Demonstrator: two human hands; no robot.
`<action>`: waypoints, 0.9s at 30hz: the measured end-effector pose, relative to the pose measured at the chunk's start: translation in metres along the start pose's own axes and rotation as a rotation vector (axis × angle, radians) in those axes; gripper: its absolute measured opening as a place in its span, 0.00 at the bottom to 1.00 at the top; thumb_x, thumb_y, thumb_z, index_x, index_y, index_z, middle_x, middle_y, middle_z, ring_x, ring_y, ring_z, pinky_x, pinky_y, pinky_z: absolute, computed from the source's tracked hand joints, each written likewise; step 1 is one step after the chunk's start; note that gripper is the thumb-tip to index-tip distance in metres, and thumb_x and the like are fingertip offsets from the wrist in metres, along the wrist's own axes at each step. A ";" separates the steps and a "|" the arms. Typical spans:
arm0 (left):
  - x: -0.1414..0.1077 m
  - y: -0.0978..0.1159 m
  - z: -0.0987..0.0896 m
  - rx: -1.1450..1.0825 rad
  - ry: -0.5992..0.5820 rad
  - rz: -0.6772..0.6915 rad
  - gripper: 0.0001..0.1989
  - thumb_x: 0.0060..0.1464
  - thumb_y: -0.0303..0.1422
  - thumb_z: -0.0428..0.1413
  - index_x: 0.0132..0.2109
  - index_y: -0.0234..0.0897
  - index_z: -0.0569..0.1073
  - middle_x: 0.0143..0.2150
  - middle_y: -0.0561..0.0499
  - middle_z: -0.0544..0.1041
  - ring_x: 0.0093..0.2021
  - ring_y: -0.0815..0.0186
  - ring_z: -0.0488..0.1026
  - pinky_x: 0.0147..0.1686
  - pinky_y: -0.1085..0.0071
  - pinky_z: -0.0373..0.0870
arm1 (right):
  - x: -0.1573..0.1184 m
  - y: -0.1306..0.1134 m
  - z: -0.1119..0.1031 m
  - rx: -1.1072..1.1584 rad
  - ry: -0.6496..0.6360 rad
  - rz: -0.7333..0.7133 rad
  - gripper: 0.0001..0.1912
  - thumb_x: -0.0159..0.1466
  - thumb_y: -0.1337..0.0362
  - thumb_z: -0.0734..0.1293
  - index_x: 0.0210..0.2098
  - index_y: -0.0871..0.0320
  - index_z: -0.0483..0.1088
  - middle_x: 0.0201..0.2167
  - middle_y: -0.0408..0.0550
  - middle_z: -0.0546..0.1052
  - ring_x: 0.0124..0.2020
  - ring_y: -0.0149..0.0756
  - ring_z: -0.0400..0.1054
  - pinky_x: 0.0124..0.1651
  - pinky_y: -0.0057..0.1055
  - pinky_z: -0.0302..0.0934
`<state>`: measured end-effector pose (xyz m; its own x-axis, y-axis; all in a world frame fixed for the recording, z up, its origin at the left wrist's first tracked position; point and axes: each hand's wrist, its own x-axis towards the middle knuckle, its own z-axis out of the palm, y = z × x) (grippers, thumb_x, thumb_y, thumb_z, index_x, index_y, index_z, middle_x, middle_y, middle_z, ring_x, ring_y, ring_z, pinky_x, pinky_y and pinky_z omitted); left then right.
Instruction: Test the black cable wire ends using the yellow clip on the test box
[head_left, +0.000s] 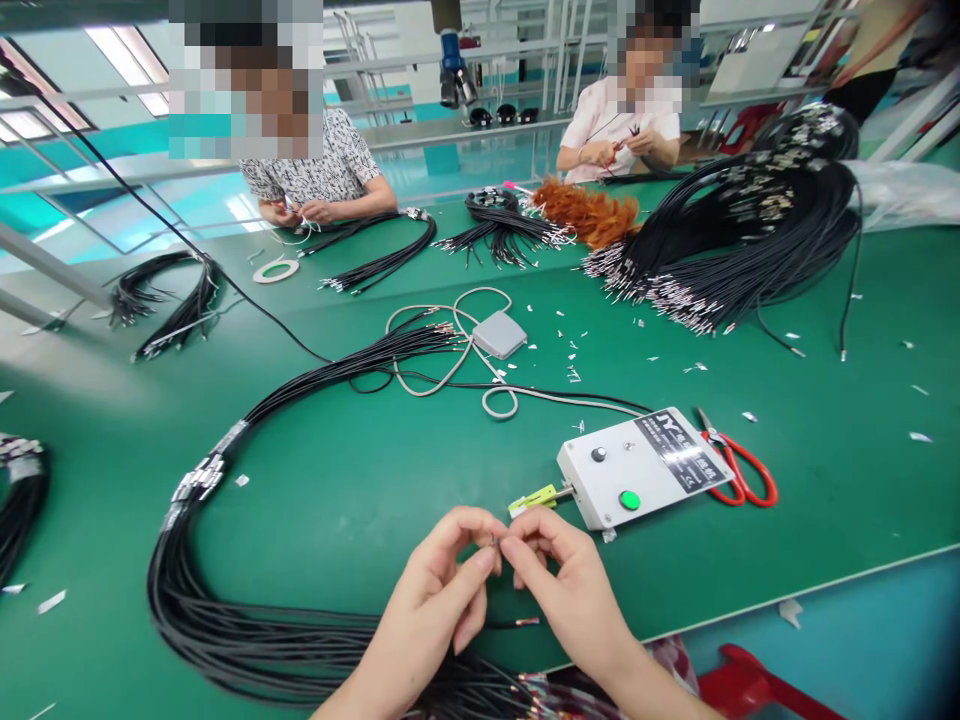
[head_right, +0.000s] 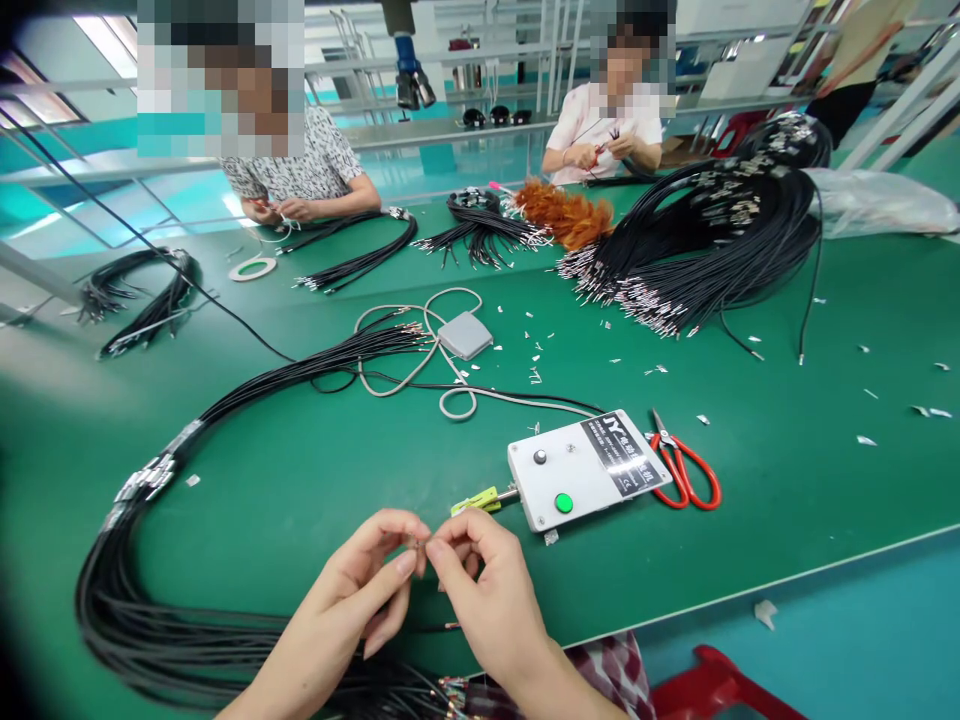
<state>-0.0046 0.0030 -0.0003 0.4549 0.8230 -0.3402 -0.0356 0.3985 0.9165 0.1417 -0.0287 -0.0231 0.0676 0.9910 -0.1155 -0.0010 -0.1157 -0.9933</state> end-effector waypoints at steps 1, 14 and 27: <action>0.001 -0.002 0.001 -0.006 0.042 0.000 0.18 0.54 0.47 0.61 0.42 0.37 0.71 0.24 0.60 0.66 0.12 0.82 0.52 0.13 0.81 0.43 | -0.001 -0.001 -0.001 -0.069 -0.008 -0.031 0.12 0.66 0.58 0.64 0.30 0.57 0.68 0.24 0.39 0.69 0.24 0.28 0.61 0.29 0.27 0.57; 0.005 -0.010 0.013 0.116 0.139 0.031 0.20 0.52 0.49 0.60 0.31 0.37 0.67 0.18 0.63 0.57 0.16 0.77 0.48 0.16 0.79 0.42 | -0.010 -0.007 -0.034 -0.776 -0.028 -0.484 0.07 0.70 0.64 0.61 0.44 0.56 0.70 0.38 0.47 0.76 0.35 0.36 0.70 0.37 0.32 0.60; 0.019 -0.009 0.002 0.217 0.175 0.076 0.18 0.53 0.46 0.59 0.30 0.36 0.67 0.21 0.60 0.61 0.18 0.76 0.51 0.17 0.78 0.45 | 0.024 -0.010 -0.074 -1.294 0.001 -0.832 0.09 0.68 0.70 0.64 0.47 0.58 0.72 0.46 0.46 0.80 0.50 0.38 0.69 0.50 0.38 0.52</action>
<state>0.0063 0.0142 -0.0147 0.2968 0.9122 -0.2825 0.1360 0.2525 0.9580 0.2168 -0.0085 -0.0159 -0.3892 0.8029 0.4515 0.8757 0.4746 -0.0891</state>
